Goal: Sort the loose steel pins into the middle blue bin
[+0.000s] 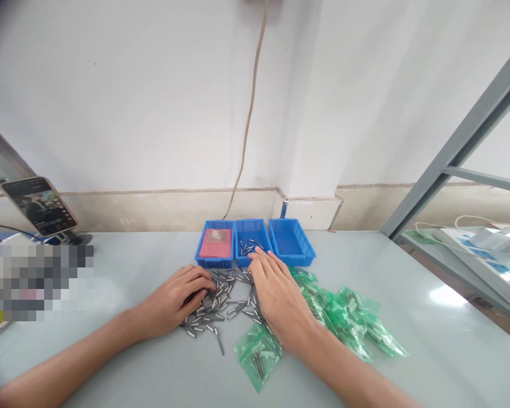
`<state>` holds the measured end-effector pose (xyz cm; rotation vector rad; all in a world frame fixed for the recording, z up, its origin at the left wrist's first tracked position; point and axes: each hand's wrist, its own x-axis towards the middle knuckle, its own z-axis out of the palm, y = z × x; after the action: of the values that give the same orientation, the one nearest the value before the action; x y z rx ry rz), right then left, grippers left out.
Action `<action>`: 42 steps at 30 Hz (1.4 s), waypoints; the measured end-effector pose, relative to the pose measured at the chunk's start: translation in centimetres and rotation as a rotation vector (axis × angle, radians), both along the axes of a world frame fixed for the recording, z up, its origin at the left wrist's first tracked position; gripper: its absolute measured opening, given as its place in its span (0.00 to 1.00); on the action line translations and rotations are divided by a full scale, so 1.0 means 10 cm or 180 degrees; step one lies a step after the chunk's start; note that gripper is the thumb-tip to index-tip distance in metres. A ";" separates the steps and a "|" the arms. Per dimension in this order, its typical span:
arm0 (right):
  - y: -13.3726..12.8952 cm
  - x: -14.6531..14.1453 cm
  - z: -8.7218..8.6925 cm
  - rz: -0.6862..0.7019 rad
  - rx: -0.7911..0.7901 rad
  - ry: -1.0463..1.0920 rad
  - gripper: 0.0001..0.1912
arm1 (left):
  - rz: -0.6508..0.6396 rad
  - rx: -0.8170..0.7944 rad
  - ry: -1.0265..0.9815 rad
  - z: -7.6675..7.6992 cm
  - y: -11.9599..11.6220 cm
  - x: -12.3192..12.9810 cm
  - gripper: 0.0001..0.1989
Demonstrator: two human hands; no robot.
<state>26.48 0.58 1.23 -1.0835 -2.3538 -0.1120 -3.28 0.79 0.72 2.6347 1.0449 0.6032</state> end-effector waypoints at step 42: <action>-0.07 -0.06 0.00 -0.0031 -0.0557 0.0676 0.13 | 0.0044 0.0549 -0.0379 -0.05 -0.04 -0.02 0.14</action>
<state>25.88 -0.15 1.22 -1.1289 -2.1980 0.1999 -3.47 0.41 0.24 2.6988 1.0185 0.8782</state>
